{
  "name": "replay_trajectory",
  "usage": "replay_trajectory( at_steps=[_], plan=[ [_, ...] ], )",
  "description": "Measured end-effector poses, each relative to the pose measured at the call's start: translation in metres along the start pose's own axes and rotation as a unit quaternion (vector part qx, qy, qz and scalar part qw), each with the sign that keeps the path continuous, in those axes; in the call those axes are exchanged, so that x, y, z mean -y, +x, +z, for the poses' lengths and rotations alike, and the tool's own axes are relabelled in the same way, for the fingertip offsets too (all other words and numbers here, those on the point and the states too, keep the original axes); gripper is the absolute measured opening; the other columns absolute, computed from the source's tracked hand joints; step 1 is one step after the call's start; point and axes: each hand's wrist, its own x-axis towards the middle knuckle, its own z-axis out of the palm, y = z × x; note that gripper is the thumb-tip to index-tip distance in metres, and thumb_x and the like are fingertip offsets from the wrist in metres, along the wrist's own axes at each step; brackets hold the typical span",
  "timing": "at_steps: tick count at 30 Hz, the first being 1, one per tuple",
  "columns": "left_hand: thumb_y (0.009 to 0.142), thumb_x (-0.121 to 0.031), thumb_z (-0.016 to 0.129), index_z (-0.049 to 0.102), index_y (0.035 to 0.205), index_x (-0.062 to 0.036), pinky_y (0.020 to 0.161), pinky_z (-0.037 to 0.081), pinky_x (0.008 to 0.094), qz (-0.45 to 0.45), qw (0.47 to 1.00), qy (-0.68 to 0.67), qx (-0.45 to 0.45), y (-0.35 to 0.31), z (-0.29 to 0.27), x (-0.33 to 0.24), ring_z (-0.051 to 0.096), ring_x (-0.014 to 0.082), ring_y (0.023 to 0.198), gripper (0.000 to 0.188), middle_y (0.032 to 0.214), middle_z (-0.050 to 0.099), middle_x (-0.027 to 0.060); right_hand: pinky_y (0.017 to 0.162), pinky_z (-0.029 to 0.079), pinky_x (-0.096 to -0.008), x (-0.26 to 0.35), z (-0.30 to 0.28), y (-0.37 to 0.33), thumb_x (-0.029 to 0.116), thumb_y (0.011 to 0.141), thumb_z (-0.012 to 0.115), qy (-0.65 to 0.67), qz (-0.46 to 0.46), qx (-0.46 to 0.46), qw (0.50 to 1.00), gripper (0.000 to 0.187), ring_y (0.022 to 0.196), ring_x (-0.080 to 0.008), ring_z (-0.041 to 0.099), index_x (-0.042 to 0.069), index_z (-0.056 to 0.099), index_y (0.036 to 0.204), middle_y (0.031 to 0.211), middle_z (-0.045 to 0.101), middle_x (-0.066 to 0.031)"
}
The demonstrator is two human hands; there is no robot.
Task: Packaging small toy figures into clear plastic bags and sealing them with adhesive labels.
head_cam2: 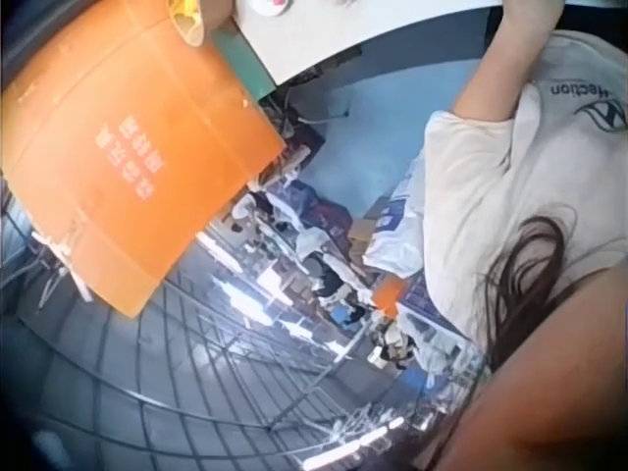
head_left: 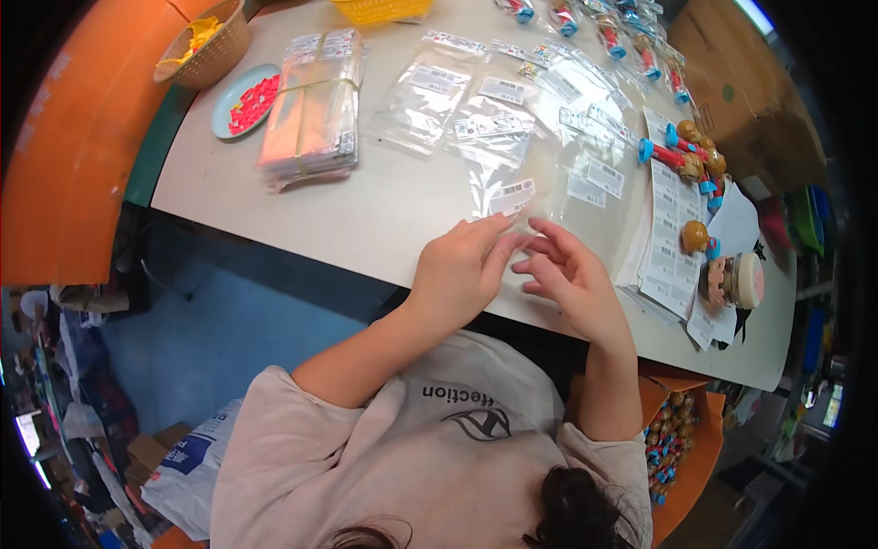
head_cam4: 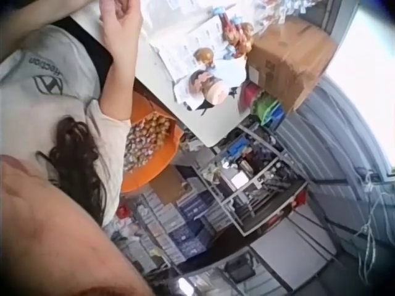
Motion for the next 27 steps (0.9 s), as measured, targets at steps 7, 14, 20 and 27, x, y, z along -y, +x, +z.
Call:
replay_trajectory(
  at_steps=[7, 14, 20, 27],
  plan=[
    [0.088, -0.014, 0.06, 0.062, 0.108, 0.0002, 0.084, 0.051, 0.0424, 0.008, 0.999, -0.03, 0.027, 0.004, 0.004, -0.003, 0.064, 0.0352, 0.088, 0.024, 0.102, 0.065, 0.0188, 0.069, 0.056, -0.0257, -0.006, -0.005, 0.011, 0.012, 0.093, 0.059, 0.121, 0.037, -0.028, 0.992, 0.027, 0.08, -0.0146, 0.067, -0.006, 0.057, 0.113, 0.094, 0.067, -0.0114],
    [0.082, -0.023, 0.071, 0.059, 0.113, -0.0012, 0.091, 0.047, 0.0444, 0.084, 0.995, 0.003, 0.045, -0.002, 0.001, -0.004, 0.062, 0.0353, 0.099, 0.04, 0.11, 0.064, 0.0161, 0.059, 0.055, -0.0224, -0.007, -0.005, 0.009, 0.014, 0.09, 0.065, 0.111, 0.038, -0.044, 0.992, 0.019, 0.071, -0.0129, 0.066, -0.006, 0.064, 0.093, 0.081, 0.067, -0.008],
    [0.078, -0.015, 0.072, 0.061, 0.11, -0.0016, 0.082, 0.052, 0.0369, 0.059, 0.996, 0.002, 0.063, 0.002, 0.003, -0.01, 0.064, 0.0321, 0.095, 0.037, 0.105, 0.065, 0.0154, 0.056, 0.052, -0.0202, -0.012, 0.001, 0.011, 0.015, 0.087, 0.069, 0.101, -0.014, -0.12, 0.988, 0.021, 0.064, -0.0094, 0.064, -0.003, 0.062, 0.081, 0.072, 0.065, -0.0056],
    [0.077, 0.0, 0.062, 0.062, 0.11, -0.0032, 0.07, 0.052, 0.0364, 0.115, 0.989, 0.091, 0.024, 0.006, 0.013, -0.007, 0.064, 0.0296, 0.08, 0.033, 0.092, 0.066, 0.0129, 0.054, 0.049, -0.0203, -0.013, 0.002, 0.013, 0.014, 0.089, 0.068, 0.054, -0.018, -0.132, 0.99, 0.02, 0.06, -0.0071, 0.06, 0.0, 0.058, 0.079, 0.07, 0.063, -0.0041]
  ],
)
